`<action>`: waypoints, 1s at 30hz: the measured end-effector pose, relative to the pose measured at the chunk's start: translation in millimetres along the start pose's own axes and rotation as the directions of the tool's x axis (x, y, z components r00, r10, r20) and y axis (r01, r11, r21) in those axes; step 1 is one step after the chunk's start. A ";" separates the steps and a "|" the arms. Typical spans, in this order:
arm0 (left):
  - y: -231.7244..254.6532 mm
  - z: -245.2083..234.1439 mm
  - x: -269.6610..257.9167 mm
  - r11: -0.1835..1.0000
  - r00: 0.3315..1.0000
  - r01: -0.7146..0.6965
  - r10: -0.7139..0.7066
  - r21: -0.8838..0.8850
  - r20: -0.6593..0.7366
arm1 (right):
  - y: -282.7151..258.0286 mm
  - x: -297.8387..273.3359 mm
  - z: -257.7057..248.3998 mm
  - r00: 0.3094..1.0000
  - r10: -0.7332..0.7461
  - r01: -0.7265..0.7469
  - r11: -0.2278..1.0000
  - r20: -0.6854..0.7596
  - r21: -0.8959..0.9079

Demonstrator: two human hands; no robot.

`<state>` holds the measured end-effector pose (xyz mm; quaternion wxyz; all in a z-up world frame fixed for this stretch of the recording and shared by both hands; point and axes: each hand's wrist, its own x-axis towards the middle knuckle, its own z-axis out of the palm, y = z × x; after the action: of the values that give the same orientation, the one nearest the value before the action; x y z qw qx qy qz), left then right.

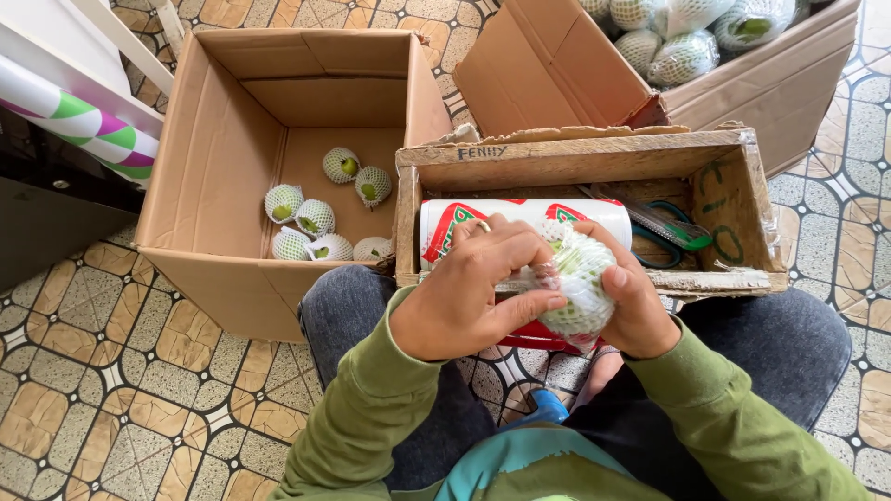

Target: Manually packaging netted fruits into plastic bags and then into cardboard boxes for storage or transport.

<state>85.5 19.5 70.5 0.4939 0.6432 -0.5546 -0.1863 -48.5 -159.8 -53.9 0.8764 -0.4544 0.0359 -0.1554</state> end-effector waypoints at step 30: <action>-25.5 -0.3 17.2 0.992 0.989 0.105 -0.113 -0.074 -0.098 | -34.8 2.3 3.1 0.996 0.004 0.045 0.845 0.091 -0.534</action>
<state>104.6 1.6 54.5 0.5326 0.6639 -0.4858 -0.1988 -54.0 -176.8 -23.8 0.7140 -0.6874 0.0341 -0.1285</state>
